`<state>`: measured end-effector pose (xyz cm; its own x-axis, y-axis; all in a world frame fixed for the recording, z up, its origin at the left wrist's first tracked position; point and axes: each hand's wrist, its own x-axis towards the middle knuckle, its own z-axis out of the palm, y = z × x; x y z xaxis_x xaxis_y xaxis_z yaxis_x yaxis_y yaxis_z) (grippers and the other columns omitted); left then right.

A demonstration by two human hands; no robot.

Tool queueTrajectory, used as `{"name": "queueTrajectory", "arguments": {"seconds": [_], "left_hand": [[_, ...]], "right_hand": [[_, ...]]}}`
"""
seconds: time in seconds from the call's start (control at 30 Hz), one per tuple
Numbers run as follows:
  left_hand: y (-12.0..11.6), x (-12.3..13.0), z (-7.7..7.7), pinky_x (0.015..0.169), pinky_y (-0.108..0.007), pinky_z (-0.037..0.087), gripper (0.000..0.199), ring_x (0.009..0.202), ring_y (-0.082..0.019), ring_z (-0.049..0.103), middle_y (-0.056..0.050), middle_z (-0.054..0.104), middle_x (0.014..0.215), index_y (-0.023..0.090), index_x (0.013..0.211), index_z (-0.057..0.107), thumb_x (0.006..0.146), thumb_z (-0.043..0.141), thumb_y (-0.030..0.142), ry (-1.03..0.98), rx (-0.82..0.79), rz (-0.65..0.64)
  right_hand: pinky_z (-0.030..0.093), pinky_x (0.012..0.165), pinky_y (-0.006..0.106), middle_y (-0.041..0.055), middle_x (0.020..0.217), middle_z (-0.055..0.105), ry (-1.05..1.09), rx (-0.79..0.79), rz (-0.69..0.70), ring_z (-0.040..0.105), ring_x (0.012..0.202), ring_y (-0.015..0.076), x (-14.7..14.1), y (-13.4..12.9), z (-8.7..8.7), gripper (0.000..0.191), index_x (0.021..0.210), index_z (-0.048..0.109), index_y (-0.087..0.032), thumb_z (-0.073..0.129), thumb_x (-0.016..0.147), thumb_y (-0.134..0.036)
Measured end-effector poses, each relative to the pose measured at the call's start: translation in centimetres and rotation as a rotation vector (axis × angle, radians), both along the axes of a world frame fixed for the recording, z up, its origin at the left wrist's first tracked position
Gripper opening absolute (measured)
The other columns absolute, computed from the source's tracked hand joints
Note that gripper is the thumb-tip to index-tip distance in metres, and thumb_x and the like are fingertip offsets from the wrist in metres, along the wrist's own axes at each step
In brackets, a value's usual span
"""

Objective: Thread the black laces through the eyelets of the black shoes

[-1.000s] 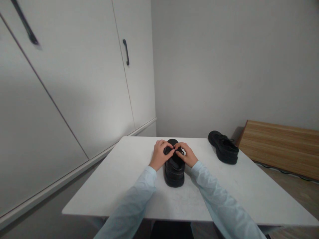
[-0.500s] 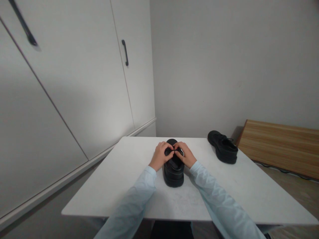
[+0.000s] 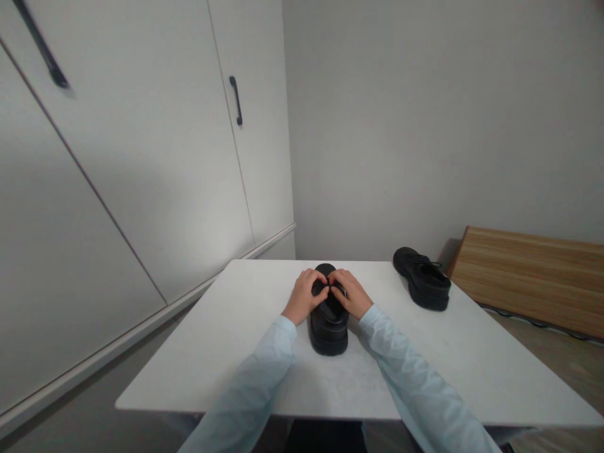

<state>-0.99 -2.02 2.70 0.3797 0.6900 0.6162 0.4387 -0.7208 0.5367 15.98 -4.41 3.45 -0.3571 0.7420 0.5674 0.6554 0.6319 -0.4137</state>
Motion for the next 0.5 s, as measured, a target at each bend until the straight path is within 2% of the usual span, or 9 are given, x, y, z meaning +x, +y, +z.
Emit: {"name": "queueTrajectory", "arguments": {"seconds": [0.27,0.5], "left_hand": [[-0.06,0.0,0.15,0.083,-0.034,0.041,0.008,0.089,-0.019,0.05,-0.003,0.055,0.087,0.02,0.083,0.054,0.076,0.057,0.02,0.007,-0.002,-0.011],[-0.14,-0.02,0.18,0.084,-0.034,0.041,0.008,0.09,-0.019,0.051,-0.003,0.055,0.088,0.02,0.085,0.053,0.077,0.055,0.02,-0.003,-0.022,-0.02]], "right_hand": [[0.04,0.079,0.038,0.0058,0.093,0.054,-0.026,-0.006,-0.001,0.048,0.089,0.0221,-0.19,-0.14,0.23,0.012,0.086,0.047,-0.022,0.044,0.081,-0.012],[0.04,0.082,0.039,0.0054,0.093,0.056,0.1,-0.044,0.018,0.047,0.091,0.0229,-0.3,0.24,-0.65,0.012,0.087,0.045,-0.023,0.043,0.081,-0.013]]}}
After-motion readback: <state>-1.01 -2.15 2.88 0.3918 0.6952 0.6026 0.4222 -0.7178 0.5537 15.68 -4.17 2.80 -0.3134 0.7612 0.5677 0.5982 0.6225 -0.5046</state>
